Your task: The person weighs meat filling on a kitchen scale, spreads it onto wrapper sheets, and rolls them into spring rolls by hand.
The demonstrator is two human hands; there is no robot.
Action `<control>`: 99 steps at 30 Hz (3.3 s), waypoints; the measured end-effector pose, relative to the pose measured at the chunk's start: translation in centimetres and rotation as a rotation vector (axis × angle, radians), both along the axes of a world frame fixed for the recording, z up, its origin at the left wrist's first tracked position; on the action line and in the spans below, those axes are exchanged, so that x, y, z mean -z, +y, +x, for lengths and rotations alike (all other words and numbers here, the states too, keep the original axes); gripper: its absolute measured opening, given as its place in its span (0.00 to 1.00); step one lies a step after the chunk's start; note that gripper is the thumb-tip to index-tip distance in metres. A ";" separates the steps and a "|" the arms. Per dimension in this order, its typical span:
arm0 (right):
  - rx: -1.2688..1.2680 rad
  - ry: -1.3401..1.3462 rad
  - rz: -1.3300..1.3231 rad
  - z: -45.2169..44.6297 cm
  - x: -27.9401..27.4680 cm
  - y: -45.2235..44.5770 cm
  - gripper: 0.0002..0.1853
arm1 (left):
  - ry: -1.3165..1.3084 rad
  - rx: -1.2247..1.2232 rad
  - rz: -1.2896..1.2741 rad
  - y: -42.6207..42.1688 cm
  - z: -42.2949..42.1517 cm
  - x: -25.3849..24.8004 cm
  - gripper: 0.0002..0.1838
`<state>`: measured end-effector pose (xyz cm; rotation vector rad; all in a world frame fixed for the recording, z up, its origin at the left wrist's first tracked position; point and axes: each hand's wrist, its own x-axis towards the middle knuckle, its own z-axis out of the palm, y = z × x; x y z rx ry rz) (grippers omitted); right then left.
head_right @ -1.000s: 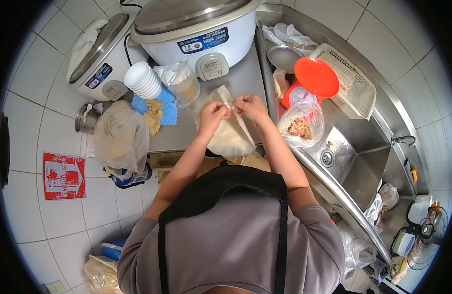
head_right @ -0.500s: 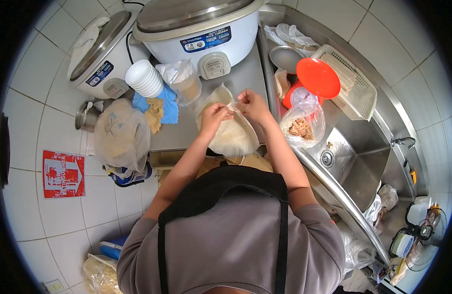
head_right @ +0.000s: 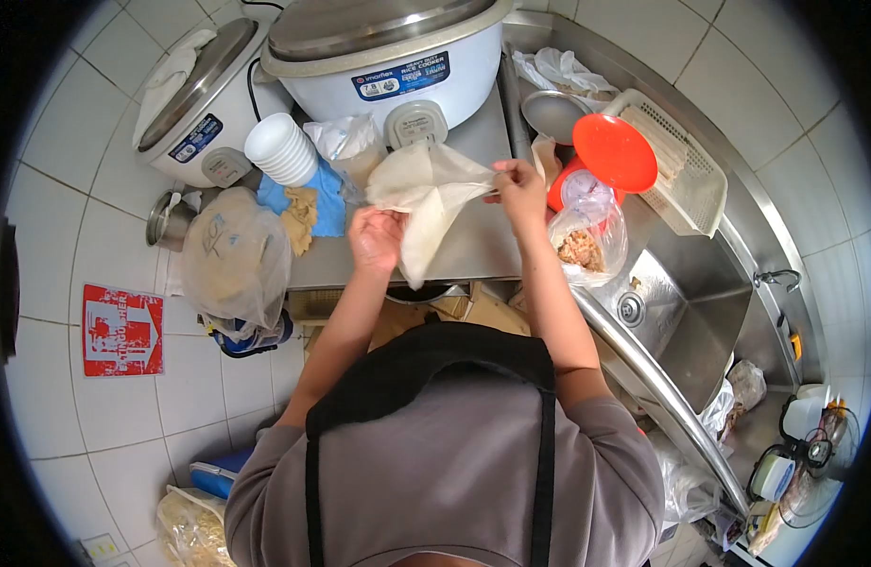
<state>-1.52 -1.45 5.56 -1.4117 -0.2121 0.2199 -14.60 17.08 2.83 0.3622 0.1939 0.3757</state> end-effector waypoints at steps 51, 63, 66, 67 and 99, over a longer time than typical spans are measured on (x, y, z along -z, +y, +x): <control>-0.035 -0.491 -1.378 7.8 4.3 -1.8 0.25 | 0.458 -0.064 2.003 -3.5 1.5 3.3 0.27; -0.126 -0.851 -0.235 -4.9 -16.4 -8.9 0.12 | -0.044 -0.054 1.164 -1.5 -0.8 -9.9 0.11; 0.096 -1.137 0.281 -10.0 -20.0 -8.2 0.11 | -0.420 -0.690 1.034 -3.0 -5.4 -18.3 0.06; 0.148 -1.275 0.413 -11.1 -20.7 -7.8 0.09 | -0.646 -0.931 0.993 -3.0 -6.3 -19.6 0.08; 0.052 -0.504 -0.839 0.1 1.5 -5.1 0.18 | 0.314 -0.325 1.758 4.4 -0.7 -5.2 0.15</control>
